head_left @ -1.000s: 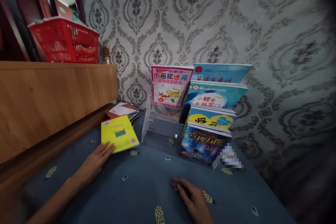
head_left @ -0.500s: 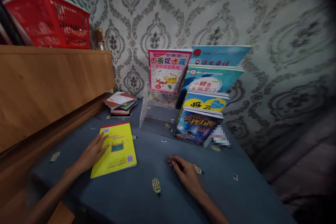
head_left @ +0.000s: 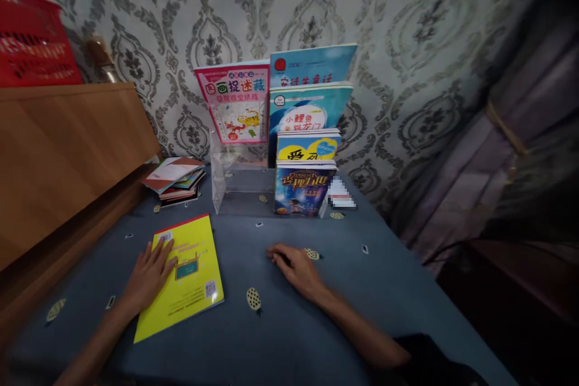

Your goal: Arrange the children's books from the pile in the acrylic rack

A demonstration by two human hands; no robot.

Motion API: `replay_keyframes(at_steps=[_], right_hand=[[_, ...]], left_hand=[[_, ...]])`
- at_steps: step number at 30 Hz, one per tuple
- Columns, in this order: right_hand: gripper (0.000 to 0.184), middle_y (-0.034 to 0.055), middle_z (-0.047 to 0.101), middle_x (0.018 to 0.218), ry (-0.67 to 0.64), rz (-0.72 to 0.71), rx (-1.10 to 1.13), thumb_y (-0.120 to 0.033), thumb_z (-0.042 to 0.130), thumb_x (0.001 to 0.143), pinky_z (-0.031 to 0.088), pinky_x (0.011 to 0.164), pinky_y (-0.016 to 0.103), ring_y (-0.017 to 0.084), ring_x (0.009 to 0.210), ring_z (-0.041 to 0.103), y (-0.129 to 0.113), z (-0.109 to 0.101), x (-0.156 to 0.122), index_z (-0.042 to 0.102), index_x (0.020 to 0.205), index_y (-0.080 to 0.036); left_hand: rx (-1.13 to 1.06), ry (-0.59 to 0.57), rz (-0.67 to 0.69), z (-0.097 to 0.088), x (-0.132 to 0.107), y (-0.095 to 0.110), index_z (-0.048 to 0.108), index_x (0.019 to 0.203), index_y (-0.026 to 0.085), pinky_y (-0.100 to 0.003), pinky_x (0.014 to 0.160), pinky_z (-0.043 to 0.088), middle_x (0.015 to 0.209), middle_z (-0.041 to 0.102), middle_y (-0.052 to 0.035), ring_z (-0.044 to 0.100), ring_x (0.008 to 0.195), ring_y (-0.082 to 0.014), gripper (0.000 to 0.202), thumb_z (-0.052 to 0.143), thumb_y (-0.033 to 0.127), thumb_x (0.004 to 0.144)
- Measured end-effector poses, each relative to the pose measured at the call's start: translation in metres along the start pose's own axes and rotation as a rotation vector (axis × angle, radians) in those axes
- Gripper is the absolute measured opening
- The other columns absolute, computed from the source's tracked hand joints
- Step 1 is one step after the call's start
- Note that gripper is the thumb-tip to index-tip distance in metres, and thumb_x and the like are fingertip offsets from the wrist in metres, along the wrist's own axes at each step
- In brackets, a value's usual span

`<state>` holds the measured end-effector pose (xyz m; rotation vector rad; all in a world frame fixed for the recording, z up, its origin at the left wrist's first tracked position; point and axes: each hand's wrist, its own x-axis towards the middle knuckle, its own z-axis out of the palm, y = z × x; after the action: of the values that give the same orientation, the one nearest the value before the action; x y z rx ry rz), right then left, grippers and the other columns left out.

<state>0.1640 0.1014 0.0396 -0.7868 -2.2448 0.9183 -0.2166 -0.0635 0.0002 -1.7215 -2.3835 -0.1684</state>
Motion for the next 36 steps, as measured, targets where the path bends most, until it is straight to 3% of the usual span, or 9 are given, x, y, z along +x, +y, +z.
replay_keyframes(at_steps=[5, 12, 18, 24, 32, 36], right_hand=[[0.027, 0.0081, 0.074, 0.098, 0.061, -0.042, -0.099, -0.016, 0.045, 0.091, 0.053, 0.087, 0.036, 0.022, 0.093, 0.069, 0.003, 0.002, -0.001, 0.07, 0.103, -0.018], [0.03, 0.0125, 0.068, 0.119, 0.113, -0.06, -0.175, -0.021, 0.045, 0.095, 0.047, 0.1, 0.043, 0.025, 0.113, 0.061, 0.014, 0.007, -0.004, 0.062, 0.12, -0.016], [0.033, 0.0122, 0.066, 0.122, 0.161, -0.036, -0.23, -0.018, 0.045, 0.093, 0.047, 0.101, 0.042, 0.024, 0.114, 0.06, 0.018, 0.008, -0.003, 0.058, 0.124, -0.017], [0.034, 0.0135, 0.064, 0.126, 0.168, 0.021, -0.282, -0.015, 0.048, 0.09, 0.045, 0.103, 0.044, 0.026, 0.117, 0.058, 0.019, 0.002, -0.004, 0.058, 0.122, -0.016], [0.03, 0.014, 0.064, 0.124, 0.139, -0.016, -0.275, -0.014, 0.048, 0.091, 0.045, 0.103, 0.041, 0.025, 0.117, 0.058, 0.019, 0.0, -0.002, 0.062, 0.118, -0.015], [0.029, 0.0148, 0.064, 0.123, 0.124, -0.02, -0.276, -0.012, 0.049, 0.09, 0.045, 0.103, 0.04, 0.025, 0.117, 0.057, 0.02, 0.0, -0.001, 0.063, 0.116, -0.014]], left_hand=[[-0.032, 0.046, 0.11, -0.001, -0.01, 0.034, 0.041, 0.149, 0.026, -0.056, 0.109, 0.035, 0.156, 0.037, -0.0084, 0.028, 0.145, -0.0357, 0.056, 0.031, 0.049, 0.099], [-0.089, 0.011, 0.188, -0.01, -0.007, 0.106, 0.041, 0.149, 0.025, -0.058, 0.112, 0.03, 0.158, 0.034, -0.0093, 0.024, 0.147, -0.0351, 0.054, 0.034, 0.046, 0.1], [-0.138, 0.038, 0.305, -0.015, 0.0, 0.16, 0.039, 0.149, 0.025, -0.059, 0.112, 0.03, 0.158, 0.033, -0.0093, 0.023, 0.147, -0.036, 0.054, 0.034, 0.048, 0.101], [-0.179, -0.024, 0.328, -0.018, 0.007, 0.169, 0.038, 0.15, 0.023, -0.057, 0.113, 0.029, 0.157, 0.035, -0.0097, 0.023, 0.147, -0.0335, 0.057, 0.032, 0.05, 0.101], [-0.172, 0.087, 0.294, -0.013, 0.029, 0.17, 0.045, 0.142, 0.011, -0.054, 0.112, 0.033, 0.147, 0.048, -0.0189, 0.04, 0.14, -0.031, 0.052, 0.034, 0.041, 0.1], [-0.152, 0.114, 0.32, -0.017, 0.032, 0.175, 0.049, 0.137, 0.012, -0.054, 0.112, 0.032, 0.145, 0.05, -0.019, 0.042, 0.138, -0.0313, 0.046, 0.037, 0.036, 0.099]])
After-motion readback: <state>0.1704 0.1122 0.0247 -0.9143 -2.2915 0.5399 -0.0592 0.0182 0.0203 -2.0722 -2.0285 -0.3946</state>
